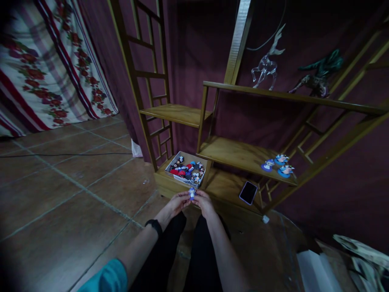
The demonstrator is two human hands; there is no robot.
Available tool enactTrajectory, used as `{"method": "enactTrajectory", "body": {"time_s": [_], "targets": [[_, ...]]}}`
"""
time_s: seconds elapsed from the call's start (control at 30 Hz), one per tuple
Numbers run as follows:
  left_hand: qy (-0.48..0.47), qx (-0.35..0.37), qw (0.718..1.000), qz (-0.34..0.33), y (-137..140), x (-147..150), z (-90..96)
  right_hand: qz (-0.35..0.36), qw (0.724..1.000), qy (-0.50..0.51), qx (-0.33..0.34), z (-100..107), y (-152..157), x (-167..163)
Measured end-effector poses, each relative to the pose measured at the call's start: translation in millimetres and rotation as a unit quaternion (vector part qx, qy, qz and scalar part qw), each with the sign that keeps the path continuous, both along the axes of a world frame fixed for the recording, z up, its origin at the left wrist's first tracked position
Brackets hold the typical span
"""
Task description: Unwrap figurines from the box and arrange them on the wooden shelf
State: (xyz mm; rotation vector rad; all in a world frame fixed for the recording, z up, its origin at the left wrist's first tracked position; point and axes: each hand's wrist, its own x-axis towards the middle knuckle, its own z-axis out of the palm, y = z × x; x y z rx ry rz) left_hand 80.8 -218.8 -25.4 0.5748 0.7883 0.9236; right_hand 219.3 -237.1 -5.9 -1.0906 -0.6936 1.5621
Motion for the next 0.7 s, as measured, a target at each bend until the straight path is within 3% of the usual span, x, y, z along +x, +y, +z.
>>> {"method": "enactTrajectory", "body": {"time_s": [0.33,0.7], "targets": [[0.027,0.048,0.998,0.009,-0.1,8.0,-2.1,0.016,0.999,-0.038,0.006,-2.2,0.8,7.1],[0.039,0.030,0.999,-0.013,5.8,9.0,0.4,0.027,0.999,-0.046,0.006,-1.0,5.7,15.4]]}}
